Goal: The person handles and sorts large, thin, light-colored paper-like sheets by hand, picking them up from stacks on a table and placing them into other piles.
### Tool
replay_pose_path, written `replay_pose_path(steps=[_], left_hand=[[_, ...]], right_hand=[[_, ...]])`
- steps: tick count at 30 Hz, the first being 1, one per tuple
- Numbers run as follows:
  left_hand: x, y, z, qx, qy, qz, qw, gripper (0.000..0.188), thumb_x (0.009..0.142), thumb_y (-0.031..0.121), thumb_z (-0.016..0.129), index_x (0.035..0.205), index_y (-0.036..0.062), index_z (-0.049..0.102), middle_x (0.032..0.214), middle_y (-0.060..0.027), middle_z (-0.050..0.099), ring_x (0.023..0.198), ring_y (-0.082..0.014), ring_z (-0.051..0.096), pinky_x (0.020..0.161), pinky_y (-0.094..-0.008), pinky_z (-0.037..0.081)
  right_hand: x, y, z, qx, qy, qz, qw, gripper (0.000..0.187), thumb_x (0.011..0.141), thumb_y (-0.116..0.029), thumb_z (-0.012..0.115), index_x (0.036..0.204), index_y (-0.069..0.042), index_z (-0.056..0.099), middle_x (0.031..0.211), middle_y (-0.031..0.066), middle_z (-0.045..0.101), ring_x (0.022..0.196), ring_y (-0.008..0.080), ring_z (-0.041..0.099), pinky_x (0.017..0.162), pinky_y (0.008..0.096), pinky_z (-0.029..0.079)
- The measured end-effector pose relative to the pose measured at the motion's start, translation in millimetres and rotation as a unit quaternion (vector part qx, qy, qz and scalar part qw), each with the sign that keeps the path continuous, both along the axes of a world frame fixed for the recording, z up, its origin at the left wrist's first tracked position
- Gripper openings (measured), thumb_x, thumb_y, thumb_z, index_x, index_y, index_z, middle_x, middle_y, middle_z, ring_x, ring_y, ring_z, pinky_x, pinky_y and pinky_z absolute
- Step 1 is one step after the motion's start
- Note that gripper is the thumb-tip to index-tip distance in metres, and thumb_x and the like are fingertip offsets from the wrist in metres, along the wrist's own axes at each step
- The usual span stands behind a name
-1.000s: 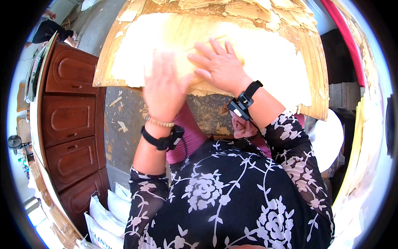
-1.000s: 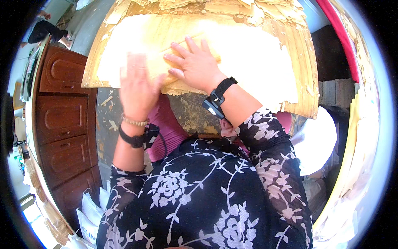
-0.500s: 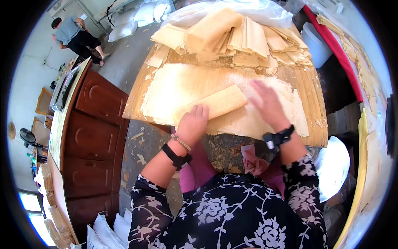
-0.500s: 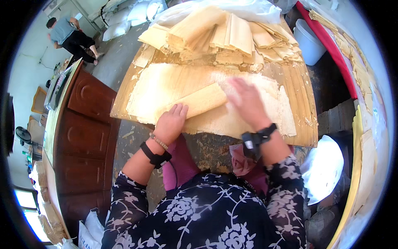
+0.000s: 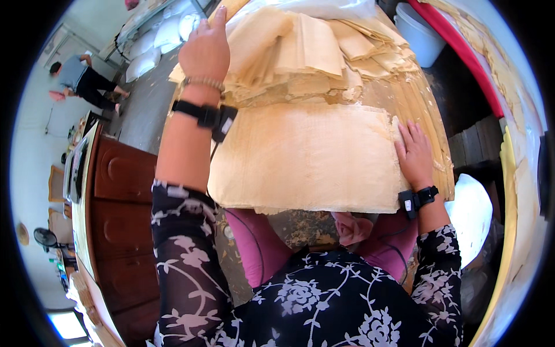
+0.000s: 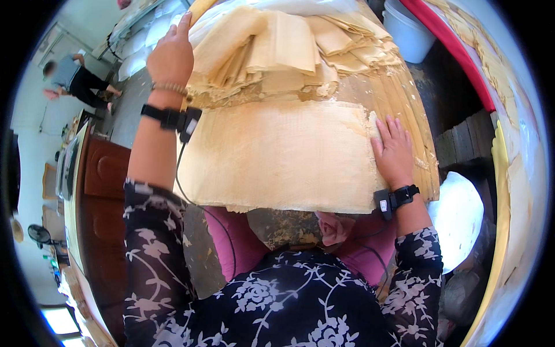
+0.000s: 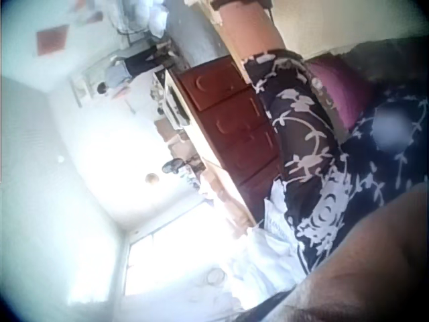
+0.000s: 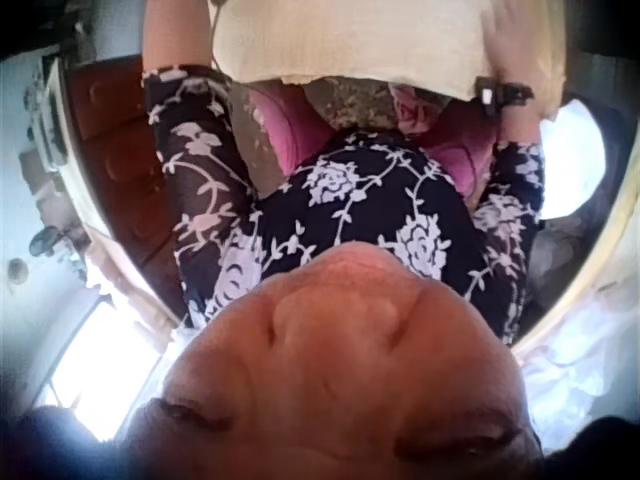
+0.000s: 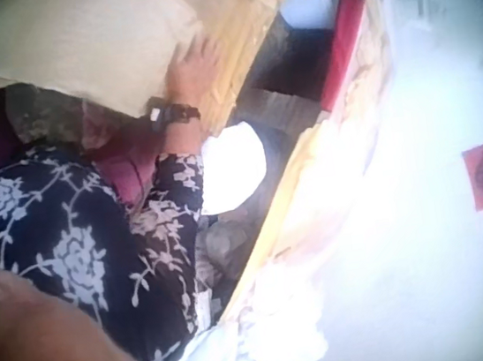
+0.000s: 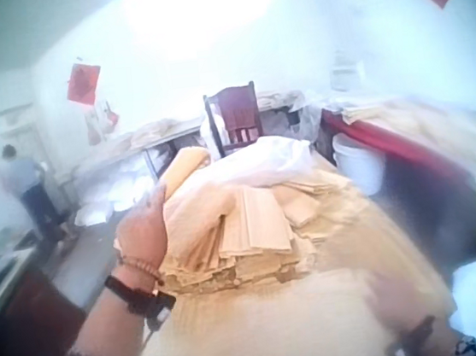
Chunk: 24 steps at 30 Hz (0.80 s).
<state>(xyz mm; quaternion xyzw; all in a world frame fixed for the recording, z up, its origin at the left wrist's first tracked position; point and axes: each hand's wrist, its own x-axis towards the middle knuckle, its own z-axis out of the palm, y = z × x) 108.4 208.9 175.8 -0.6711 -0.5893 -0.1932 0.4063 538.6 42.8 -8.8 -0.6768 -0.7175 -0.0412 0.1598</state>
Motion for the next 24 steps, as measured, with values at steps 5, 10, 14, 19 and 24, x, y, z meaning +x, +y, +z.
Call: replay_pose_path(steps=[5, 10, 14, 19, 24], left_hand=[[12.6, 58.4, -66.4, -0.292, -0.056, -0.024, 0.954, 0.050, 0.095, 0.044, 0.055, 0.138, 0.0190, 0.052, 0.127, -0.0122, 0.063, 0.114, -0.0342, 0.061, 0.096, -0.0450, 0.049], [24.5, 61.8, -59.8, -0.276, -0.043, 0.015, 0.960, 0.048, 0.090, 0.039, 0.062, 0.128, 0.0109, 0.055, 0.120, -0.0159, 0.065, 0.111, -0.0355, 0.062, 0.093, -0.0445, 0.051], [18.5, 71.0, -52.2, -0.315, -0.025, 0.032, 0.948, 0.037, 0.087, 0.031, 0.064, 0.114, 0.0065, 0.059, 0.108, -0.0206, 0.069, 0.102, -0.0375, 0.067, 0.089, -0.0456, 0.053], [-3.9, 86.0, -38.4, -0.317, -0.090, -0.011, 0.944, 0.039, 0.086, 0.027, 0.062, 0.117, 0.0031, 0.063, 0.108, -0.0239, 0.068, 0.103, -0.0385, 0.065, 0.090, -0.0457, 0.051], [-16.8, 91.0, -38.1, -0.291, -0.146, -0.040, 0.945, 0.041, 0.082, 0.023, 0.059, 0.119, 0.0038, 0.065, 0.108, -0.0248, 0.068, 0.103, -0.0403, 0.064, 0.091, -0.0455, 0.051]], right_hand=[[-0.7, -1.4, 2.3, -0.011, 0.007, -0.013, 1.000, 0.049, 0.096, -0.034, 0.055, 0.141, -0.015, 0.052, 0.150, 0.0118, 0.044, 0.143, 0.0301, 0.035, 0.117, 0.0474, 0.025], [6.1, -2.3, -1.9, 0.010, -0.001, -0.019, 1.000, 0.049, 0.095, -0.034, 0.056, 0.140, -0.015, 0.053, 0.149, 0.0113, 0.046, 0.142, 0.0291, 0.035, 0.117, 0.0466, 0.025], [0.9, -0.8, 0.0, 0.008, 0.019, -0.021, 1.000, 0.049, 0.095, -0.035, 0.056, 0.139, -0.015, 0.054, 0.150, 0.0108, 0.045, 0.142, 0.0287, 0.036, 0.117, 0.0463, 0.025], [-0.2, 1.1, 1.6, 0.003, 0.028, -0.018, 0.999, 0.049, 0.094, -0.035, 0.056, 0.139, -0.015, 0.054, 0.150, 0.0096, 0.045, 0.142, 0.0279, 0.035, 0.117, 0.0460, 0.025], [3.7, -1.3, 0.0, 0.012, 0.035, -0.026, 0.999, 0.048, 0.094, -0.035, 0.056, 0.138, -0.016, 0.055, 0.150, 0.0088, 0.045, 0.142, 0.0274, 0.035, 0.117, 0.0463, 0.025]])
